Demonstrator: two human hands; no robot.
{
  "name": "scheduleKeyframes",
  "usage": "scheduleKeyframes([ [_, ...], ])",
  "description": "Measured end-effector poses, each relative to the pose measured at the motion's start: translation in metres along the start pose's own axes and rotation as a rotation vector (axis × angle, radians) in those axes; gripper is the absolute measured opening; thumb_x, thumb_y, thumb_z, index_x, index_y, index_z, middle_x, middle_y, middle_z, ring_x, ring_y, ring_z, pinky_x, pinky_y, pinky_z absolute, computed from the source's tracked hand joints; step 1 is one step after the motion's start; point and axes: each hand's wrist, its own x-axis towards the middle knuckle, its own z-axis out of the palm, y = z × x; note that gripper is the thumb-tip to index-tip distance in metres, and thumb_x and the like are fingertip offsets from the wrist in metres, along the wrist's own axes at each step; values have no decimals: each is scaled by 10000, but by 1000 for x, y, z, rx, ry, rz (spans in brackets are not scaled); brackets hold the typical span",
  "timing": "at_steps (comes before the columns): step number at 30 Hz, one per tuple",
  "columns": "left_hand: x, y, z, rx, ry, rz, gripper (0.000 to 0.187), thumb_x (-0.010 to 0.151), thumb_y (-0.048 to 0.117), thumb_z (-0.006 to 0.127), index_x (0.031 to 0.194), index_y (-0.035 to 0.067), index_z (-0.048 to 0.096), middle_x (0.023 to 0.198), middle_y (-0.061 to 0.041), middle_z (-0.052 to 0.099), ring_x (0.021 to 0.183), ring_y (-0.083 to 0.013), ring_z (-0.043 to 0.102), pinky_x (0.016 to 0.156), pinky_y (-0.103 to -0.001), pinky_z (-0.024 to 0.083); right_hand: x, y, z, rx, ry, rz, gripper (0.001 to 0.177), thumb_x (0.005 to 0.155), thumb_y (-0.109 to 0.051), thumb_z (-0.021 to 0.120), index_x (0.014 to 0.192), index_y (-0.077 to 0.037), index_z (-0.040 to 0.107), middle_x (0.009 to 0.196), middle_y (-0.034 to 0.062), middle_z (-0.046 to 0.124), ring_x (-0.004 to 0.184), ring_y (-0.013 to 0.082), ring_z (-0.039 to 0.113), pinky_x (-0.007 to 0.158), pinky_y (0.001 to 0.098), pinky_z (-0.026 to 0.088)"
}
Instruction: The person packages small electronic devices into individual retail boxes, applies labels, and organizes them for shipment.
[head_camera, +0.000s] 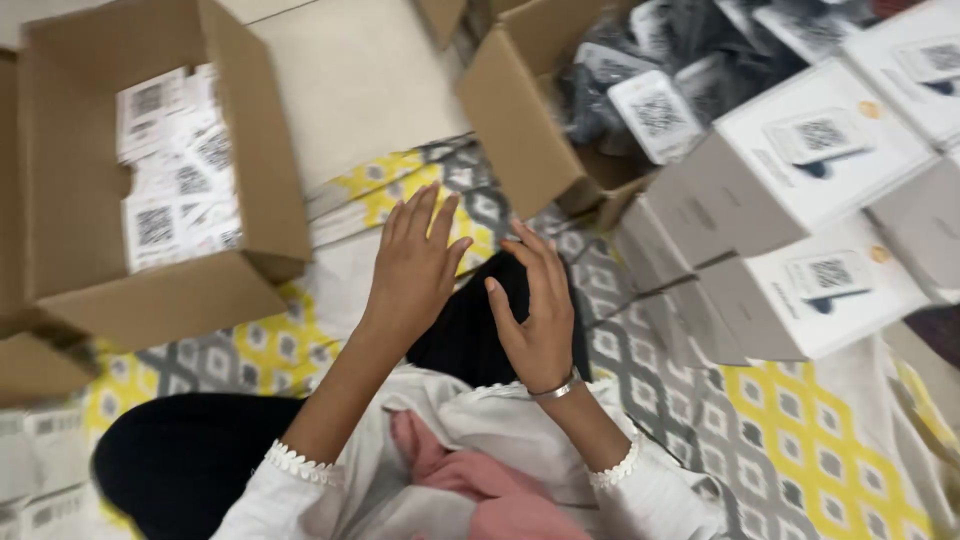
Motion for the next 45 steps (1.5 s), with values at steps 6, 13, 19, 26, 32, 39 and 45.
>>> scheduleKeyframes([
  [6,-168,-105,-57,109,190,-435,451,1045,247,593,1380,-50,534,1483,-266,501,1350,-443,462,1151,-540,337,-25,-80,128,288,-442,-121,437,966,-128,688,1368,-30,545,1432,138,600,1353,345,558,1232,493,353],
  [13,-286,-123,-118,92,519,-820,310,1039,167,574,1307,17,622,1472,-170,568,1354,-395,505,1162,-503,367,-89,-180,224,421,-808,-345,412,922,-118,697,1308,-50,571,1416,157,585,1329,368,537,1186,472,387],
  [19,-342,-157,-116,-63,776,-1007,280,1060,120,541,1303,24,643,1420,-175,609,1323,-373,560,1127,-440,430,-122,-231,288,449,-914,-476,404,898,-2,612,1298,-16,555,1374,179,584,1330,378,533,1209,481,376],
  [26,-409,-248,-116,-3,820,-1134,379,1013,141,609,1356,-14,564,1407,-221,599,1318,-391,564,1114,-440,447,-143,-267,382,181,-1019,-597,324,873,-40,627,1195,-40,592,1203,145,666,1214,320,610,1139,479,409],
  [32,-461,-362,-191,433,763,-1186,578,1024,185,664,1445,-122,414,1521,-353,400,1420,-483,397,1202,-503,310,-225,-252,557,533,-1418,304,568,866,-350,767,1258,27,601,1155,157,669,1124,300,613,939,437,498],
  [39,-515,-465,-233,455,487,-1565,624,984,415,696,1312,-96,551,1274,-269,573,1235,-427,490,1135,-522,301,-222,-247,593,650,-1414,1087,909,897,-721,586,1518,-91,378,1464,165,483,1349,285,443,1041,510,405],
  [45,-428,-384,-187,171,669,-1290,374,1007,364,721,1243,76,743,1115,-195,590,1117,-356,560,1009,-471,449,-207,-245,581,691,-989,1449,935,731,-785,516,1464,-206,491,1457,90,566,1261,305,560,1021,596,426],
])
